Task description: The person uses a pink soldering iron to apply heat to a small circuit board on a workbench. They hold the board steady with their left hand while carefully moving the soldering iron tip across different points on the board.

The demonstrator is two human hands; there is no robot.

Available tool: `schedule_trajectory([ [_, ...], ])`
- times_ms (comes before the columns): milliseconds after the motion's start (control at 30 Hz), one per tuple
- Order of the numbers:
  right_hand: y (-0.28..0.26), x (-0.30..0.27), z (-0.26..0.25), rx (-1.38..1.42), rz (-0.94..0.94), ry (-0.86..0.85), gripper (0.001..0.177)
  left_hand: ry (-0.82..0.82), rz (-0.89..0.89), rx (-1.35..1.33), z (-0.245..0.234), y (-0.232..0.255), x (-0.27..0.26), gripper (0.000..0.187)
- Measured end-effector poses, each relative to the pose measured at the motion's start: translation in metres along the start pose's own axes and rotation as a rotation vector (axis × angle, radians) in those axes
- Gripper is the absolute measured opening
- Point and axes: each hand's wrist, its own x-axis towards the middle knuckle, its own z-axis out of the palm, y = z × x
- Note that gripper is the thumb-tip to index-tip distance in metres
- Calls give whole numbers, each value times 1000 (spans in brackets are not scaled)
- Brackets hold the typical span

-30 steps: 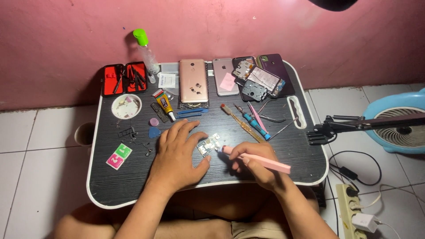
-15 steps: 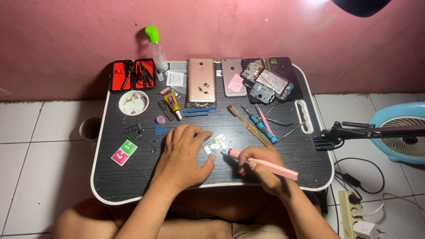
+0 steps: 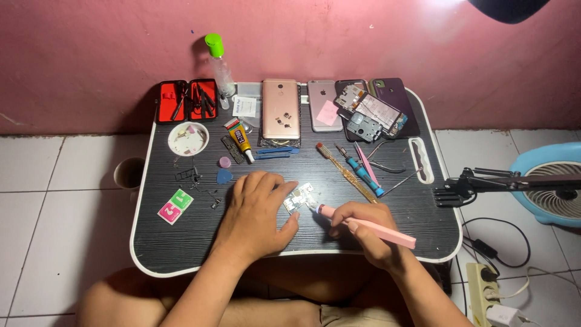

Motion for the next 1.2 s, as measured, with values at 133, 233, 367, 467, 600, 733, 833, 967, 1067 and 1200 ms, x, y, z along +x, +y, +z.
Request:
schedule_trajectory([
  [133,-14,0,2,-34,53,-45,34,20,35,-29,-14,6,2,50],
  [233,-13,-2,1,-63,60,-43,35,56,61,-18,-13,6,2,48],
  [367,-10,-1,1,-97,54,-61,37,28,60,-25,-14,6,2,46],
  [467,-10,0,0,-109,57,-78,40,38,75,-23,-15,7,3,45],
  [600,9,0,1,-12,33,-38,32,-36,36,2,-7,1,1,43],
  [733,5,3,0,-5,29,-46,33,-47,30,-6,-8,2,2,42],
  [833,8,1,0,-7,21,-42,33,-41,32,7,-7,2,1,42],
  [967,9,2,0,-24,29,-50,33,-54,18,-2,-7,2,2,42],
  [1067,7,2,1,-22,34,-47,33,-66,10,-8,-9,3,2,43],
  [1200,6,4,1,-22,45,-49,33,-66,3,2,-11,3,2,43],
])
